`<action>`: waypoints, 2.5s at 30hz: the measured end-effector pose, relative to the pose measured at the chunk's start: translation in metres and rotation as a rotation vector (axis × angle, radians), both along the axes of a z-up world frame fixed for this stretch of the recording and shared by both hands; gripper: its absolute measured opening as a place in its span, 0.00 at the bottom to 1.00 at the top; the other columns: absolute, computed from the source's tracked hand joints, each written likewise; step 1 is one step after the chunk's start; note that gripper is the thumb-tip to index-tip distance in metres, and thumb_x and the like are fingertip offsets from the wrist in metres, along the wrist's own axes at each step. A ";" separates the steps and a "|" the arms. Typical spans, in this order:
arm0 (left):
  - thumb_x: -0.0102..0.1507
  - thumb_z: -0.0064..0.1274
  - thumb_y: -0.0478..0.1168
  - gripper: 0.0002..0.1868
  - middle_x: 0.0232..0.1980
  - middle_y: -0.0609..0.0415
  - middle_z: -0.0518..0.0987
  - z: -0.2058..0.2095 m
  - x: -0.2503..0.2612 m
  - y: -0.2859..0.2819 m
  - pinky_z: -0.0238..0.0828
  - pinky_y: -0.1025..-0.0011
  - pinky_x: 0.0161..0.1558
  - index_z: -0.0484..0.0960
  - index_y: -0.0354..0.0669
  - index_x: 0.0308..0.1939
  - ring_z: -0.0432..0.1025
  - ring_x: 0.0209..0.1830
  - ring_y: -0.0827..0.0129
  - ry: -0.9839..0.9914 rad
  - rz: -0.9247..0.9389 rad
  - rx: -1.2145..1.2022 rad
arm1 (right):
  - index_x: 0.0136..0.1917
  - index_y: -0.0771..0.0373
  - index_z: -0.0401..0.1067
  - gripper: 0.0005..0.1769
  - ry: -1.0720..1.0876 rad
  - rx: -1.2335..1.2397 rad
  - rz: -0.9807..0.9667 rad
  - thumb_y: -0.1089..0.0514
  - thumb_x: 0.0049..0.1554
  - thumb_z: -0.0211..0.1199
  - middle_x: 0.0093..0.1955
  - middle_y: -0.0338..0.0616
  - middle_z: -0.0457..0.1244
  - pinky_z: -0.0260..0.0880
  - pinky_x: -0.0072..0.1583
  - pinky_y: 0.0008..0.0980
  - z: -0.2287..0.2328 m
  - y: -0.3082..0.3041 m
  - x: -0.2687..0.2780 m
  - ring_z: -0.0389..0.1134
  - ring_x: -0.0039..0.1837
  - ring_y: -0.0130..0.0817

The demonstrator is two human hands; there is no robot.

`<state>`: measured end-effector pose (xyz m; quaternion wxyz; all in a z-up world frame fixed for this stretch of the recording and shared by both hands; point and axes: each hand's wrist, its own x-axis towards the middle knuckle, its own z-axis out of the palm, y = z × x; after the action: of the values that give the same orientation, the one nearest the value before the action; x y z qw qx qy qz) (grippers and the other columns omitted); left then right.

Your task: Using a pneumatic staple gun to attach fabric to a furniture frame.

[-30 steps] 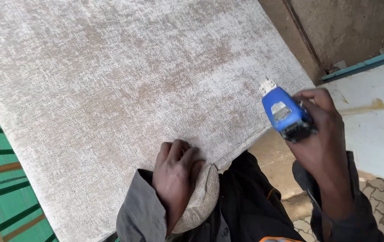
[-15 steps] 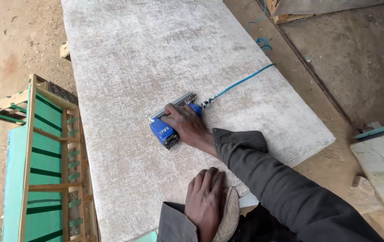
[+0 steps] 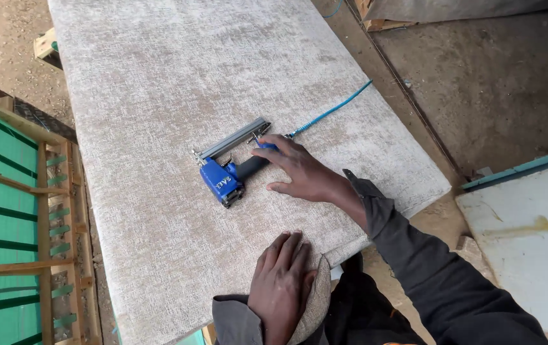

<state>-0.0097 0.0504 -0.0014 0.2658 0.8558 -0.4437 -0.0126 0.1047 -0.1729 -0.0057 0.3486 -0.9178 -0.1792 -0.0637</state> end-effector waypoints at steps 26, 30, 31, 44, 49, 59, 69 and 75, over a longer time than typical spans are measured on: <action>0.60 0.57 0.30 0.05 0.34 0.53 0.74 -0.017 -0.001 -0.073 0.69 0.66 0.27 0.78 0.42 0.31 0.68 0.35 0.63 -0.444 -0.061 0.102 | 0.39 0.70 0.74 0.05 -0.700 0.004 -0.360 0.70 0.55 0.69 0.41 0.50 0.67 0.71 0.45 0.36 -0.032 0.003 -0.183 0.68 0.43 0.42; 0.63 0.53 0.31 0.05 0.40 0.50 0.72 -0.019 -0.007 -0.069 0.68 0.68 0.28 0.79 0.40 0.42 0.66 0.40 0.60 -0.448 -0.019 0.203 | 0.37 0.70 0.70 0.08 -0.701 0.029 -0.302 0.73 0.55 0.67 0.40 0.50 0.65 0.69 0.45 0.36 -0.029 0.003 -0.182 0.65 0.43 0.43; 0.63 0.53 0.31 0.05 0.40 0.50 0.72 -0.019 -0.006 -0.070 0.68 0.68 0.28 0.79 0.40 0.42 0.66 0.40 0.60 -0.450 -0.022 0.204 | 0.37 0.70 0.70 0.08 -0.702 0.029 -0.305 0.73 0.55 0.67 0.40 0.50 0.65 0.69 0.45 0.36 -0.038 0.000 -0.183 0.65 0.43 0.43; 0.66 0.51 0.32 0.04 0.41 0.51 0.72 -0.030 -0.007 -0.071 0.72 0.66 0.35 0.79 0.40 0.37 0.66 0.43 0.60 -0.331 -0.074 0.332 | 0.46 0.74 0.78 0.04 -0.631 -0.008 -0.355 0.72 0.55 0.68 0.42 0.50 0.68 0.70 0.44 0.36 -0.031 0.005 -0.186 0.68 0.44 0.43; 0.63 0.51 0.29 0.04 0.37 0.49 0.71 -0.019 -0.002 -0.067 0.71 0.61 0.31 0.76 0.37 0.32 0.66 0.39 0.57 -0.320 -0.108 0.183 | 0.46 0.77 0.76 0.04 -0.619 0.045 -0.291 0.71 0.57 0.66 0.44 0.53 0.68 0.73 0.47 0.36 -0.030 0.002 -0.186 0.69 0.47 0.45; 0.68 0.39 0.35 0.17 0.21 0.55 0.66 0.003 0.009 -0.068 0.67 0.75 0.38 0.77 0.44 0.26 0.61 0.31 0.63 0.183 -0.074 0.055 | 0.42 0.64 0.81 0.07 -0.483 0.162 -0.344 0.71 0.56 0.64 0.40 0.43 0.69 0.74 0.47 0.41 -0.039 -0.004 -0.194 0.71 0.44 0.45; 0.73 0.26 0.46 0.17 0.30 0.58 0.58 -0.126 0.021 -0.038 0.66 0.66 0.29 0.74 0.51 0.46 0.58 0.30 0.67 -0.001 -0.318 0.181 | 0.49 0.68 0.80 0.11 -0.430 0.244 -0.196 0.75 0.58 0.60 0.39 0.42 0.64 0.62 0.40 0.32 -0.041 -0.014 -0.193 0.62 0.43 0.36; 0.73 0.17 0.42 0.18 0.30 0.56 0.56 -0.082 0.001 -0.048 0.61 0.67 0.33 0.66 0.51 0.38 0.52 0.31 0.69 0.027 -0.185 0.001 | 0.51 0.67 0.80 0.11 -0.312 0.273 -0.197 0.74 0.58 0.62 0.40 0.40 0.64 0.62 0.43 0.30 -0.034 -0.015 -0.190 0.61 0.44 0.34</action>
<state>-0.0088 0.0021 -0.0835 0.2689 0.8110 -0.5174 -0.0488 -0.0852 -0.1875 -0.0398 0.4297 -0.8542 -0.1300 -0.2622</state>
